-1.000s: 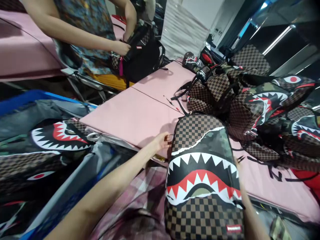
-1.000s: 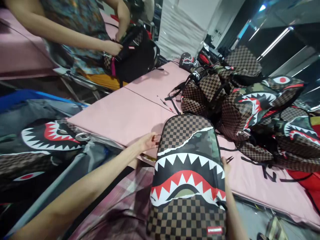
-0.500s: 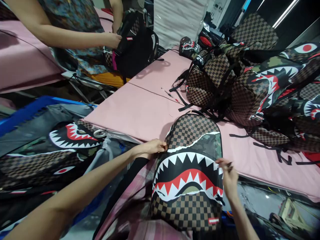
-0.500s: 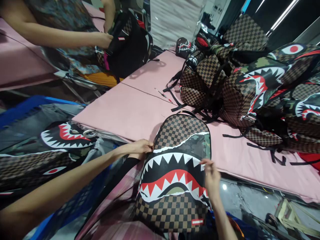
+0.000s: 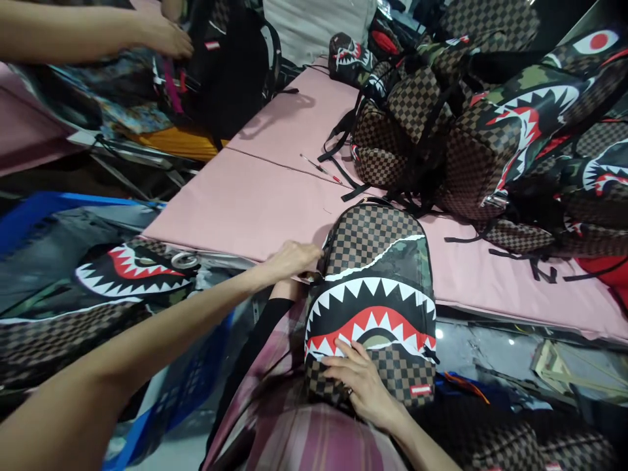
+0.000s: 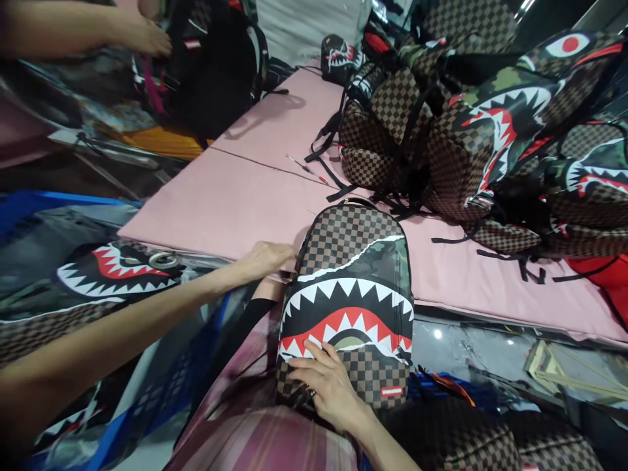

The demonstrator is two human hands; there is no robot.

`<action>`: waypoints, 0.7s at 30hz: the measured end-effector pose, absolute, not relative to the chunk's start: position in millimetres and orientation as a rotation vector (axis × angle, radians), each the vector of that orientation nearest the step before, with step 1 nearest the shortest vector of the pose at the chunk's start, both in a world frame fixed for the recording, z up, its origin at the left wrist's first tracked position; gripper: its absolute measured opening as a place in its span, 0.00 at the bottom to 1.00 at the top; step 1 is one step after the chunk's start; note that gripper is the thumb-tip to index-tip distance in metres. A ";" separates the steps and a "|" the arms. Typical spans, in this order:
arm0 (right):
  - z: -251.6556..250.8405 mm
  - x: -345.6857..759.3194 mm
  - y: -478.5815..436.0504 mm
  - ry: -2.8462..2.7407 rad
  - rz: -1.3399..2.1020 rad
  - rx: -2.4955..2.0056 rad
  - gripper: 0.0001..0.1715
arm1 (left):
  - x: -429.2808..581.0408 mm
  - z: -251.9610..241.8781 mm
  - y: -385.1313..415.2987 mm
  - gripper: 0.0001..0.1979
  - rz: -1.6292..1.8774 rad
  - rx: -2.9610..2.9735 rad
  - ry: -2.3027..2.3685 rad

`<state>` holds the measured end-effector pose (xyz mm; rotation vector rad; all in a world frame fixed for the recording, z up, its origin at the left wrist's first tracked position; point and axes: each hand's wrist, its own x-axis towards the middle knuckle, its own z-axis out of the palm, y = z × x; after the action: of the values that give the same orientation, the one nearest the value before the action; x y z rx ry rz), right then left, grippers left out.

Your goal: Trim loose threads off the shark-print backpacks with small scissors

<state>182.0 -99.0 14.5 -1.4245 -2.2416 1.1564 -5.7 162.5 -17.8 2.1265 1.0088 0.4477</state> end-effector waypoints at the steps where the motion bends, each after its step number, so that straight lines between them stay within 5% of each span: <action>1: 14.3 182.1 -98.5 -2.246 1.164 -1.430 0.36 | -1.4 -12.1 172.0 0.08 0.505 2.159 1.092; 7: 10.1 184.2 -100.8 -2.192 1.152 -1.418 0.32 | 19.6 4.1 185.5 0.10 0.832 1.860 1.421; 15: 7.1 184.7 -105.8 -2.123 1.111 -1.367 0.19 | -8.0 -35.0 93.6 0.04 0.517 1.628 0.954; 21: 47.2 197.2 -104.0 -1.865 1.091 -1.200 0.14 | -14.6 58.0 83.3 0.14 0.659 1.779 0.971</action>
<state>197.2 -104.0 47.2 -1.2000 -1.8652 1.0909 -14.6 83.3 58.0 1.7785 0.9715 0.6587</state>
